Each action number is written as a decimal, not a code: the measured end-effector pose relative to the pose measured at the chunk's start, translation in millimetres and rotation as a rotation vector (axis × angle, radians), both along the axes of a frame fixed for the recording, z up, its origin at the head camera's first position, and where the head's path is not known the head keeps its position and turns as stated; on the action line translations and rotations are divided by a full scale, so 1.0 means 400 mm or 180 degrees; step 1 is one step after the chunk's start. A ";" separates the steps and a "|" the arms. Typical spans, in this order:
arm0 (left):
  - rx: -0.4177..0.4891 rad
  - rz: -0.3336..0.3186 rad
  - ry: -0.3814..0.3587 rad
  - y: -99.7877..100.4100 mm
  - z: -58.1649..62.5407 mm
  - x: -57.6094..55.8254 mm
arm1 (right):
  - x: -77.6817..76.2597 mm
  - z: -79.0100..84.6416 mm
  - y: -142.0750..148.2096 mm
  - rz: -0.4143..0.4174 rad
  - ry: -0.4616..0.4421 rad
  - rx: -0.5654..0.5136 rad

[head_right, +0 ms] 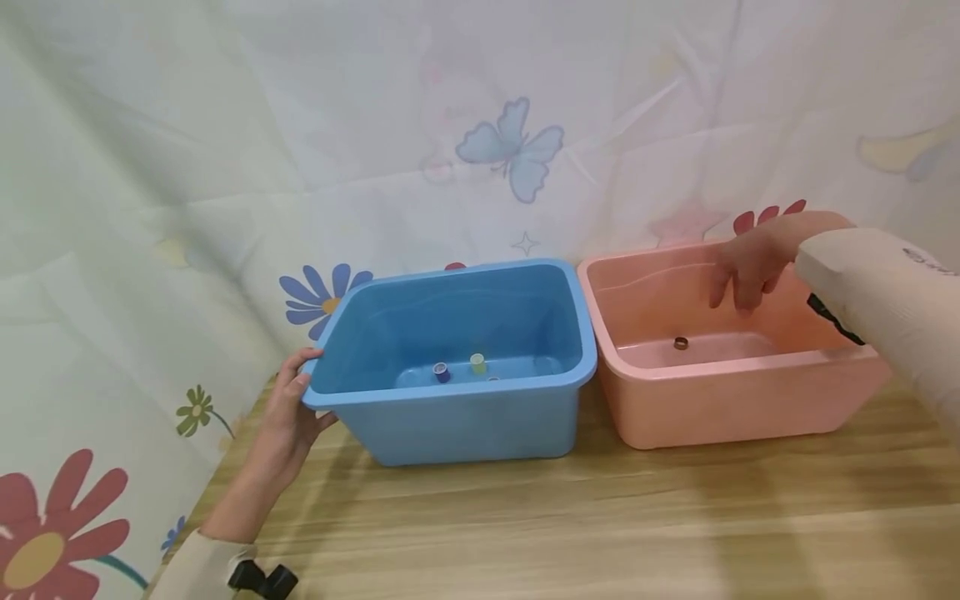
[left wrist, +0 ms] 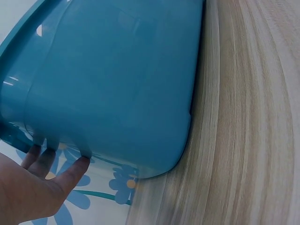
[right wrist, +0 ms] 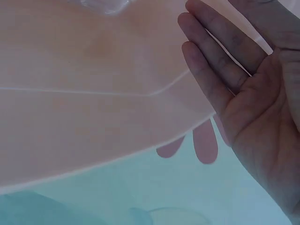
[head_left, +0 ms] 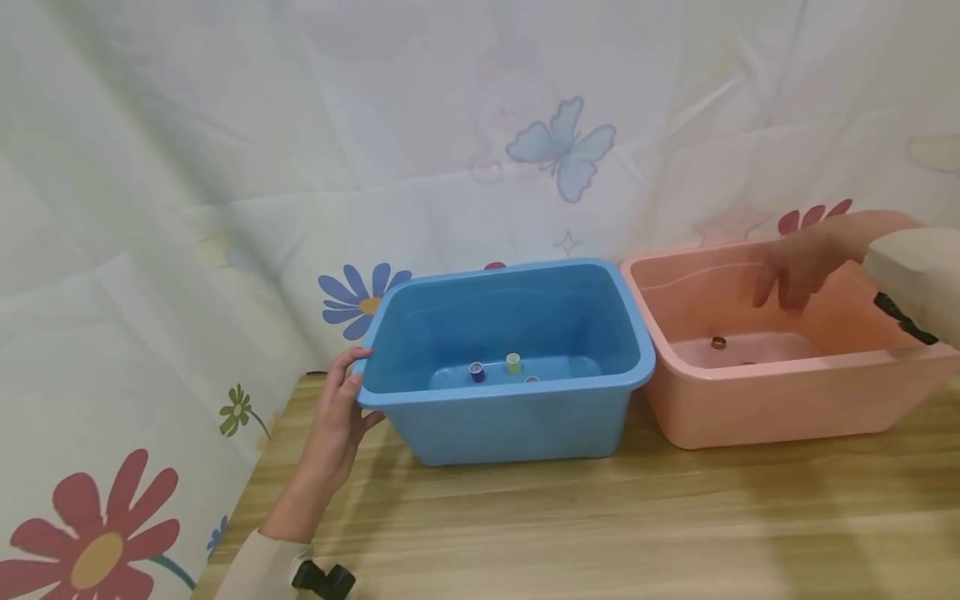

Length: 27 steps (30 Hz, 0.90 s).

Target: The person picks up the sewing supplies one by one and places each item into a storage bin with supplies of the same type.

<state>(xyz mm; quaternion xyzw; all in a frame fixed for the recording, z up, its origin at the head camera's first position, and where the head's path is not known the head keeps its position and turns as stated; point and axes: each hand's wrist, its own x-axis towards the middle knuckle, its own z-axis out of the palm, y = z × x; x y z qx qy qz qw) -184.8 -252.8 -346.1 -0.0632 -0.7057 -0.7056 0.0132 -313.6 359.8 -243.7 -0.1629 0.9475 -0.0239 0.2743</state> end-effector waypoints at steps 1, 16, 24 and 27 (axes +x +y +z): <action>0.0001 0.0004 -0.0006 -0.001 0.001 -0.002 | -0.002 0.007 -0.001 0.0017 -0.0049 0.0004; 0.0046 -0.0009 -0.0042 -0.009 0.003 -0.012 | -0.027 0.077 -0.012 0.0646 -0.0066 -0.0504; 0.0012 0.0025 -0.0056 -0.004 0.005 -0.010 | 0.062 0.111 -0.076 0.0828 0.0569 -0.0561; 0.0027 0.0045 -0.0068 -0.002 0.004 -0.001 | 0.119 0.102 -0.116 0.0647 0.1128 -0.0622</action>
